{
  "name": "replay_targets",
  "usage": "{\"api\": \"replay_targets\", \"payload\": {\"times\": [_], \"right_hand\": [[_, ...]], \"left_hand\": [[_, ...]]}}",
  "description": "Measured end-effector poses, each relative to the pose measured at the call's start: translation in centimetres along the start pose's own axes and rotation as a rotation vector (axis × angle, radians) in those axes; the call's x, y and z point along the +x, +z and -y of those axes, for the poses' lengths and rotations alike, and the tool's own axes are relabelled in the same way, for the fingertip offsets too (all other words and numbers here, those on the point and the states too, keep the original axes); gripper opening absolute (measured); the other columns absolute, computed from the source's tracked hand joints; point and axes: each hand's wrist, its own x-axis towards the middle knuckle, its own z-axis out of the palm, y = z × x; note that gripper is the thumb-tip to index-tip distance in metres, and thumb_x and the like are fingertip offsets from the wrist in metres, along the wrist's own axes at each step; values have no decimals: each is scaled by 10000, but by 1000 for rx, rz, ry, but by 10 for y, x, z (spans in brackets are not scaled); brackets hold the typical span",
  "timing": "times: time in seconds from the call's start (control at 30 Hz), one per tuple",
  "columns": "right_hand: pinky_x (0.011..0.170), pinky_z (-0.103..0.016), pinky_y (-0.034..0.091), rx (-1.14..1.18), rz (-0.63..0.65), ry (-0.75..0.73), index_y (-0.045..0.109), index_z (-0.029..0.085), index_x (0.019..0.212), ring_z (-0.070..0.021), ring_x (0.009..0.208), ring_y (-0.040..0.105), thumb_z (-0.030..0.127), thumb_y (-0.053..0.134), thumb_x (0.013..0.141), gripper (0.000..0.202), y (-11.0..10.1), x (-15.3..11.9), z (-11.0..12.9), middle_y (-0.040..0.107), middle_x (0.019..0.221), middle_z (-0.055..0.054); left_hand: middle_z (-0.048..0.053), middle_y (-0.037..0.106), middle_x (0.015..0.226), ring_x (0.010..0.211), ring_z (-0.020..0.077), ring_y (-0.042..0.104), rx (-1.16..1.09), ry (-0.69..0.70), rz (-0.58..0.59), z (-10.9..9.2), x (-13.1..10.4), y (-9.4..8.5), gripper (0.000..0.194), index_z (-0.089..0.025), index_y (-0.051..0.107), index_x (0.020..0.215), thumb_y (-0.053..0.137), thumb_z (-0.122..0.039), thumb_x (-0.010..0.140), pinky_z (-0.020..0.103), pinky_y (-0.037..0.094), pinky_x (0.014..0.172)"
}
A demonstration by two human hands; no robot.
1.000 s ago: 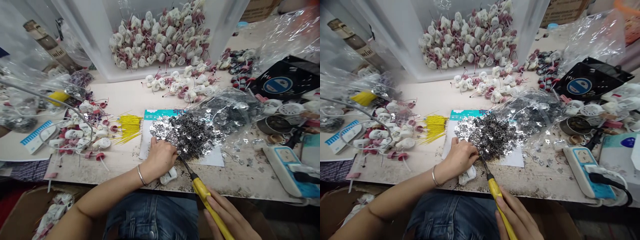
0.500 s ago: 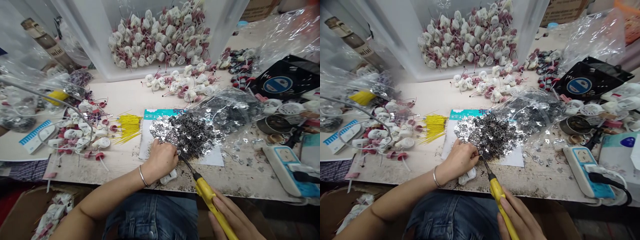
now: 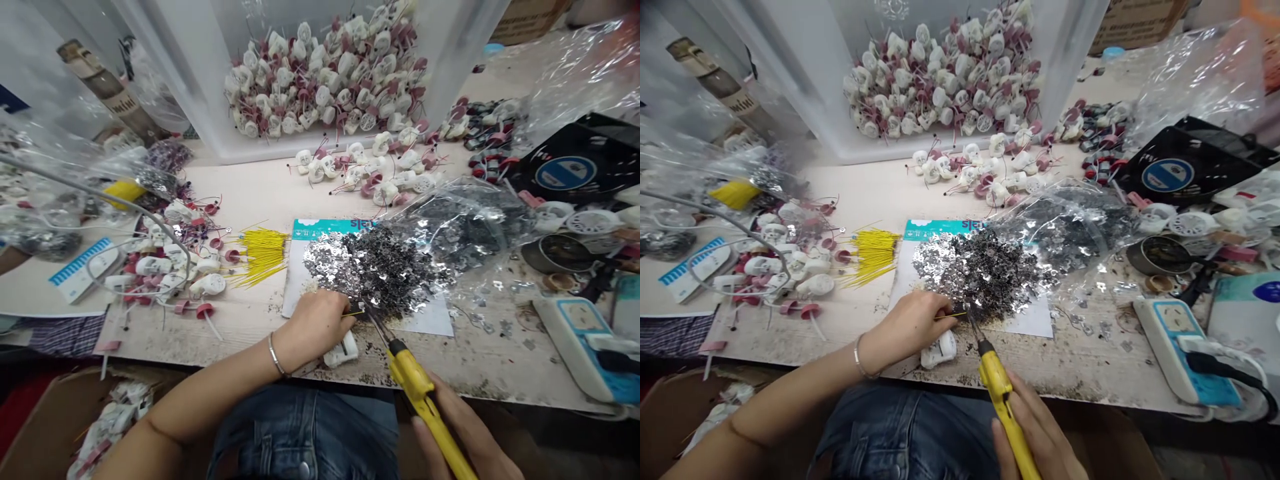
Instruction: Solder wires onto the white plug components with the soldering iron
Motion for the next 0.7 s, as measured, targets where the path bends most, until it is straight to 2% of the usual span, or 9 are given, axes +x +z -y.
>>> {"api": "replay_targets", "payload": {"times": [0.07,0.13,0.33,0.47,0.57,0.7], "right_hand": [[723,-276,560,-3,-9,-3,647,180,1034,-186,906,695,128,659,784,255,-6,0,1,687,1115,-26],[700,-281,557,-1,-4,11,655,180,990,-185,888,698,133,662,784,212,-8,-1,0,689,1115,-28],[721,-273,587,-49,8,-152,639,176,1160,-190,874,707,81,634,780,391,-2,-1,-12,703,1070,-41],[740,-280,603,-103,160,-262,601,194,1225,-199,905,706,76,638,782,460,-8,4,-13,691,1108,-59],[757,-286,606,-109,179,-255,575,215,1258,-200,927,702,57,634,782,505,-13,7,-12,691,1106,-55],[769,-270,592,-94,187,-298,568,171,1266,-192,920,701,47,623,782,502,-13,8,-13,680,1121,-78]], "left_hand": [[61,683,696,682,200,639,7,13,-14,0,6,4,178,-164,674,749,566,-278,831,282,470,623],[62,687,692,676,206,644,28,32,-44,0,10,8,189,-169,679,745,535,-253,832,288,475,618],[62,689,672,648,215,651,61,51,-91,-3,11,12,223,-178,663,688,481,-211,811,307,485,603],[64,689,669,642,220,652,59,53,-93,-4,11,13,227,-177,656,679,473,-220,807,317,489,599],[64,687,666,639,220,651,58,51,-102,-5,11,15,221,-177,655,680,473,-215,799,314,486,595],[69,686,673,651,212,649,56,37,-89,-6,12,17,209,-171,666,700,485,-215,795,302,481,604]]}}
